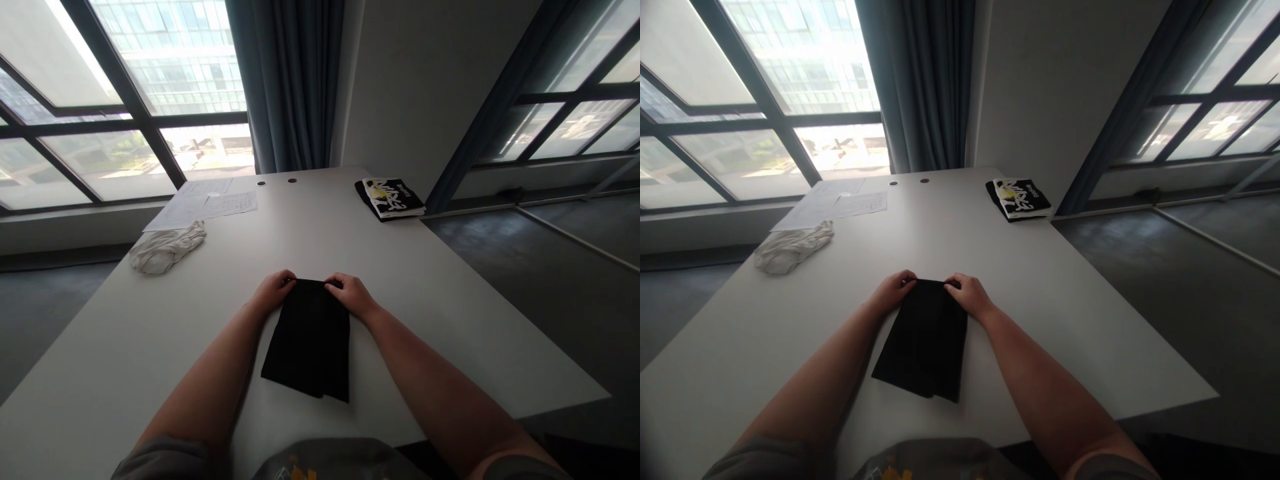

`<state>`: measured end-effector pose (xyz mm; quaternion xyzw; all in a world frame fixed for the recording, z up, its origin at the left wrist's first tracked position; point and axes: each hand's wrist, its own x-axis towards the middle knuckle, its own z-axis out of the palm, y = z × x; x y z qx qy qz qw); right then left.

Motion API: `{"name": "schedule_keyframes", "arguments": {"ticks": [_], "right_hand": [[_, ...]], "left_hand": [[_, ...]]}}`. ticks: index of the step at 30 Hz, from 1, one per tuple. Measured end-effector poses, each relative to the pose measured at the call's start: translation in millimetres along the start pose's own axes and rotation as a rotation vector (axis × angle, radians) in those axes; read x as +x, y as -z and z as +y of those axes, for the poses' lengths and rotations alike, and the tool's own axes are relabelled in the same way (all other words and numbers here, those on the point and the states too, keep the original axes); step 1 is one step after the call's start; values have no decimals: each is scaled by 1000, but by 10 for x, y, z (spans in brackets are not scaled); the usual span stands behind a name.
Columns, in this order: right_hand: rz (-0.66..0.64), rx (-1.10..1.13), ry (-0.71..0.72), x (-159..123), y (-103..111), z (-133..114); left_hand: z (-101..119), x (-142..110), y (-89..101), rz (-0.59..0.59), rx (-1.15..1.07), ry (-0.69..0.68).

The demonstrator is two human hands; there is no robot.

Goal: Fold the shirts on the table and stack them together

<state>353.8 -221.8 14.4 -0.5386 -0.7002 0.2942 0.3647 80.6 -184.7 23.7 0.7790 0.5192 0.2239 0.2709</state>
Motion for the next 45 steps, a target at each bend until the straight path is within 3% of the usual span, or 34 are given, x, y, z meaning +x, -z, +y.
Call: {"name": "schedule_keyframes", "arguments": {"ticks": [7, 18, 28, 33, 37, 41, 45], "right_hand": [[-26, -74, -59, 3, 8, -48], [-71, -454, 190, -61, -78, -208], [-129, -637, 131, -159, -195, -360], [-134, -625, 151, -151, -212, -338], [-116, -513, 137, -96, -222, -206], [-10, -490, 151, 2, -173, 17], [83, -502, 182, 200, -75, 236]], "left_hand": [[5, -35, -28, 28, 37, -33], [137, -103, -55, 87, 240, -95], [76, -123, -56, -42, 243, -197], [52, -94, -73, 85, 273, -124], [41, -181, 37, 164, 137, -18], [134, -489, 215, 151, 92, -228], [282, -843, 209, -120, 133, -458]]}}
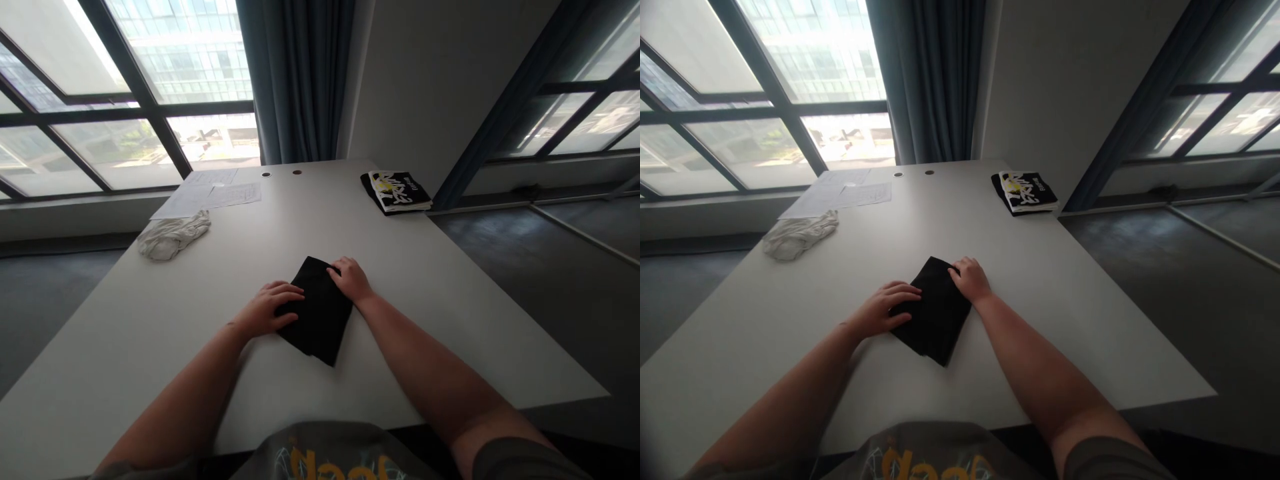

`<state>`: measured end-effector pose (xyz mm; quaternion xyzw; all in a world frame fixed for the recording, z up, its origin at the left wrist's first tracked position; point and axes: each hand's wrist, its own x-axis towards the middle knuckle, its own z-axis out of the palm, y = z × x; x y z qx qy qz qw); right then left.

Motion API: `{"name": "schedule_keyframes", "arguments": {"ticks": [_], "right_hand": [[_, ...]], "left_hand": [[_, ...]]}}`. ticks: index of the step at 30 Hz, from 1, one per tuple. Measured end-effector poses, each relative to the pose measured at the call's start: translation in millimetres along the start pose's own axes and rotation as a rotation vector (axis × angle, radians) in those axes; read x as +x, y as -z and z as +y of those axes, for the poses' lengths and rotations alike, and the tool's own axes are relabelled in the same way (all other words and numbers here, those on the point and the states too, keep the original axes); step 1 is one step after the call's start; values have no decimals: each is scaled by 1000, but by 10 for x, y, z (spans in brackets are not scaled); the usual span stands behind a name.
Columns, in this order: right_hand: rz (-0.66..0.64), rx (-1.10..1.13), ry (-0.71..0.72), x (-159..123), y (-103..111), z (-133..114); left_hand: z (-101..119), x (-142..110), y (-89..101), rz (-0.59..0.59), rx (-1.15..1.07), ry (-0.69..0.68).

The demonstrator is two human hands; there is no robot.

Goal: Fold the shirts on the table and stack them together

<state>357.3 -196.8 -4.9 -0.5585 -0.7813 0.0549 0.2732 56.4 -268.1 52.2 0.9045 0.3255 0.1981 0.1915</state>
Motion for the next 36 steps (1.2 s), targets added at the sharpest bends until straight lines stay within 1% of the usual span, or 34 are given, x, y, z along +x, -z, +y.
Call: {"name": "schedule_keyframes", "arguments": {"ticks": [2, 4, 7, 9, 11, 13, 16, 19, 22, 23, 27, 31, 36], "right_hand": [[41, -16, -6, 122, -5, 103], [102, -41, -38, 239, 13, 152], [213, -61, -69, 297, 116, 83], [254, -30, 9, 196, 224, -63], [218, 36, 170, -19, 325, -260], [115, 89, 329, -291, 389, -463], [22, 81, 444, -622, 404, -685], [0, 62, 526, -722, 372, -762], [-15, 57, 634, -672, 337, -753], [-11, 45, 650, -653, 325, -745], [18, 43, 606, -642, 278, -707], [11, 82, 567, -682, 249, -670], [25, -1, 550, -683, 256, -661]], "left_hand": [[67, -48, -78, -110, 19, -32], [73, -32, -161, -142, 70, -6], [51, 67, -248, -83, 169, 80], [56, 128, -277, -35, 221, 128], [70, 154, -294, 1, 251, 164], [69, 146, -303, 43, 263, 202], [22, 107, -297, 108, 242, 234], [-45, 73, -263, 137, 172, 199], [-84, 46, -213, 147, 87, 149], [-89, 36, -196, 147, 69, 132], [-94, -3, -146, 131, 78, 68], [-92, -21, -123, 106, 110, 49], [-111, -42, -99, 42, 126, 37]]}}
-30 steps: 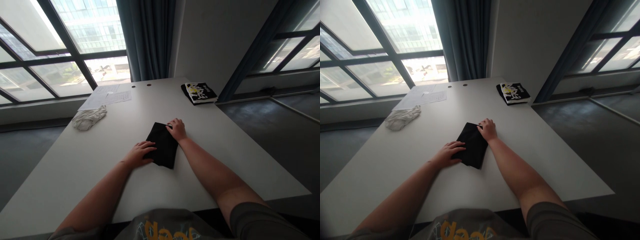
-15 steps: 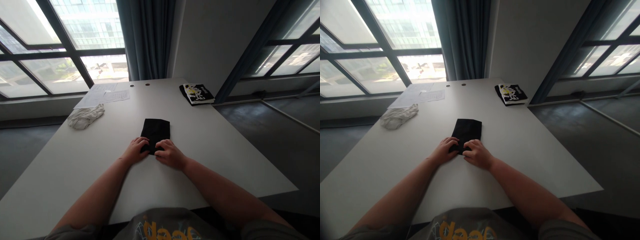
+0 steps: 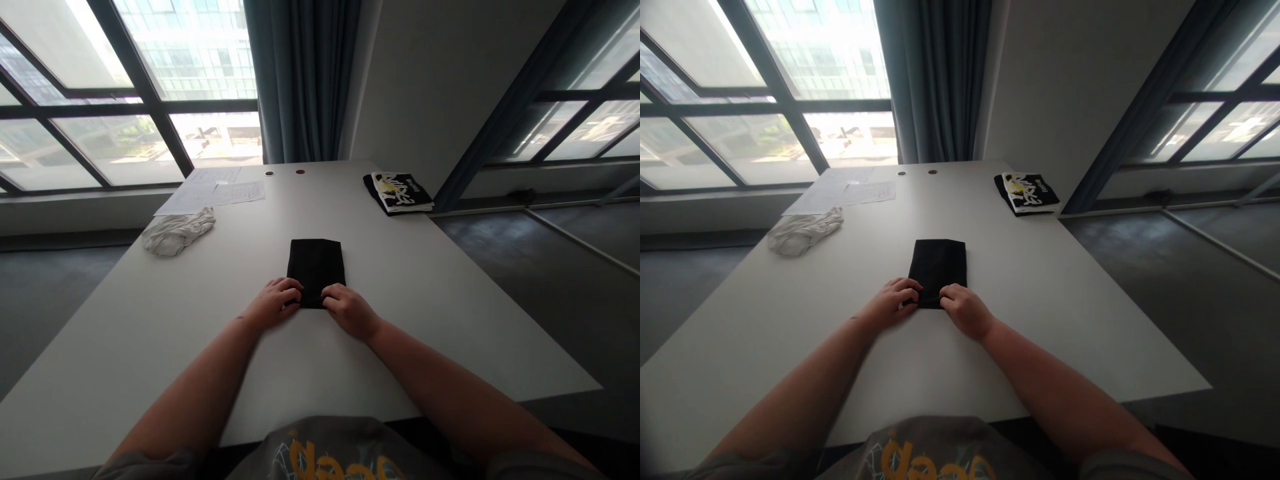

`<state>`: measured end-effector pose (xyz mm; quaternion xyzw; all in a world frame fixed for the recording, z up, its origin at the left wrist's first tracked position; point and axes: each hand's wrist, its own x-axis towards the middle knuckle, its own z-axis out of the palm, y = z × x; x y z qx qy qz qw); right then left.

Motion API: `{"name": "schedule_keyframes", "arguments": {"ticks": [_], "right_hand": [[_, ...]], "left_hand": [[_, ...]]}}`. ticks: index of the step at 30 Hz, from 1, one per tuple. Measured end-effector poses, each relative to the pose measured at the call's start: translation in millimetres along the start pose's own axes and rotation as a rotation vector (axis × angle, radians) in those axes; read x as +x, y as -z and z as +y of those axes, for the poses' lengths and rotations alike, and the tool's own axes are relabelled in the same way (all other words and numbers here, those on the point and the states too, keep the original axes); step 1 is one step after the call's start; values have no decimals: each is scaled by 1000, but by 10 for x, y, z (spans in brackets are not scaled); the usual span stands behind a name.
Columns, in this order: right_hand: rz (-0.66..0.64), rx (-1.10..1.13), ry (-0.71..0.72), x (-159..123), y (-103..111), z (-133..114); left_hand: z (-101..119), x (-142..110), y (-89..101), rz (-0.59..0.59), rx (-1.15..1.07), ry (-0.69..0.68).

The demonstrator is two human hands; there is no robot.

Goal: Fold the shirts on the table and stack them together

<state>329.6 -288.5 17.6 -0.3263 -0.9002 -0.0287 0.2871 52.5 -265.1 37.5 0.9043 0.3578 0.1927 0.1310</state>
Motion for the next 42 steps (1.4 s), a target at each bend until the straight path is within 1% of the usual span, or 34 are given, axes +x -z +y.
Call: {"name": "schedule_keyframes", "arguments": {"ticks": [2, 4, 8, 12, 14, 17, 20, 24, 27, 29, 32, 34, 36, 39, 41, 42], "right_hand": [[-30, -42, -21, 9, 16, 15], [-86, -42, -28, 16, 35, 37], [-201, 42, -32, 29, 80, 66], [-318, 123, -90, 46, 168, 38], [-349, 153, -130, 50, 209, 27], [-339, 183, -197, 42, 217, 52], [-293, 207, -242, 30, 171, 99], [-198, 163, -161, 46, 116, 101], [-111, 113, -131, 79, 86, 84], [-117, 91, -162, 97, 60, 97], [-217, 42, -245, 108, 20, 111], [-259, 14, -282, 117, 3, 54], [-257, 1, -276, 135, -4, -94], [-248, 69, -209, 176, -8, -436], [-248, 149, -140, 205, -10, -635], [-236, 179, -108, 218, -11, -690]], "left_hand": [[-21, -8, 10, -24, -3, 1], [-37, -9, 16, -38, -15, 3], [-18, 12, 2, -46, -22, 30], [41, 36, 6, -65, -24, 74], [60, 44, 31, -84, -50, 84], [64, 60, 55, -98, -88, 93], [53, 85, 17, -58, -56, 194], [31, 103, -63, 2, 65, 348], [-29, 91, -74, 51, 108, 414], [-91, 75, -63, 66, 85, 425], [-178, 53, -50, 92, 35, 451], [-211, 46, -49, 121, 32, 487], [-223, 46, -47, 161, 53, 539], [-228, 55, -26, 206, 47, 588], [-226, 59, -4, 216, 4, 573], [-222, 59, 5, 218, -15, 558]]}}
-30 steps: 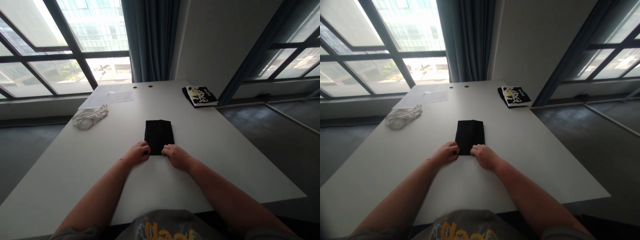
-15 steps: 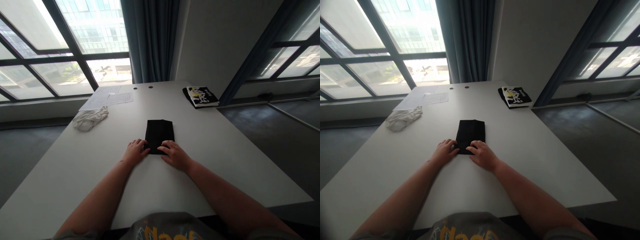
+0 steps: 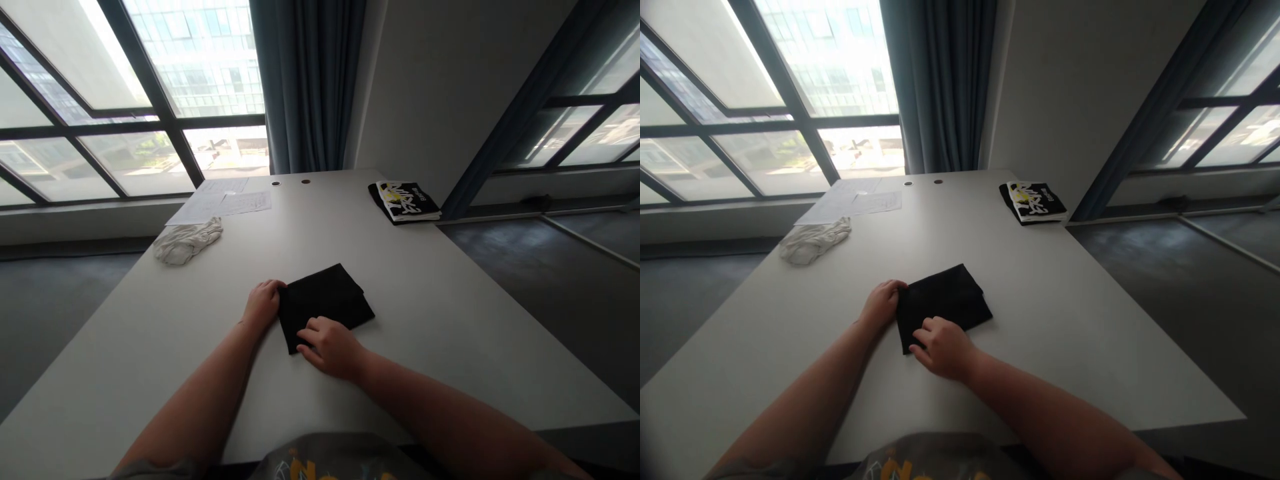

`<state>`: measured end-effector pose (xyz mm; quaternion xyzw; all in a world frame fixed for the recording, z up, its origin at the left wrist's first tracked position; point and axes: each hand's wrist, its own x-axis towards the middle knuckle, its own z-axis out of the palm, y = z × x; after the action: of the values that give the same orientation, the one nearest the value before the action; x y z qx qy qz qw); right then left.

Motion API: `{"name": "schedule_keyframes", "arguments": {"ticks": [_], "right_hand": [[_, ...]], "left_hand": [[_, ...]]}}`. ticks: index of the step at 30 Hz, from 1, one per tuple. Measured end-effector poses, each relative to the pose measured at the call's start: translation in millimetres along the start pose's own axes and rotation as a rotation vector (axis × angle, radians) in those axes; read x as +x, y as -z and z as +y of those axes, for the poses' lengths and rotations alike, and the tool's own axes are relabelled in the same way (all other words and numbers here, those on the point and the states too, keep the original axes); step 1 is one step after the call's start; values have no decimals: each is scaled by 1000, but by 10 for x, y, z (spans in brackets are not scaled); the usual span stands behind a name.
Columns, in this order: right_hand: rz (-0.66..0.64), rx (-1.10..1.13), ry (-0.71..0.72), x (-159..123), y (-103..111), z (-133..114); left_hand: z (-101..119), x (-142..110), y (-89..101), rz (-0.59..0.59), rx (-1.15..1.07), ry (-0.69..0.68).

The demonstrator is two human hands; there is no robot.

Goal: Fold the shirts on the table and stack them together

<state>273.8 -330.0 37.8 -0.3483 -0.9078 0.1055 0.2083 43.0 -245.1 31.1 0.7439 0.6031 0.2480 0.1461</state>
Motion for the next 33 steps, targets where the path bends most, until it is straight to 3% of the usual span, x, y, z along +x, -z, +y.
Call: {"name": "schedule_keyframes", "arguments": {"ticks": [3, 6, 9, 12, 16, 19, 25, 30, 33], "right_hand": [[130, -9, -21, 36, 12, 117], [295, -114, -270, 46, 26, 622], [280, -154, -467, -2, -33, 1180], [192, -128, -552, -47, -131, 1447], [58, -1, -421, -7, -183, 1342], [21, 116, -302, 54, -163, 1151], [2, 333, -281, 126, -110, 869], [75, 592, -213, 155, -77, 807], [196, 712, -266, 153, -74, 814]], "left_hand": [[17, -17, 3, -4, 6, -27], [29, -33, -23, -17, 57, -25], [31, -21, -35, -39, 73, -26], [47, -6, 4, -17, 154, -25], [123, -56, 98, 55, 344, -29], [214, -151, 108, 64, 364, -70], [366, -258, -68, -136, 305, -86], [366, -196, -94, -191, 259, -105], [387, -179, -29, -217, 136, -104]]}}
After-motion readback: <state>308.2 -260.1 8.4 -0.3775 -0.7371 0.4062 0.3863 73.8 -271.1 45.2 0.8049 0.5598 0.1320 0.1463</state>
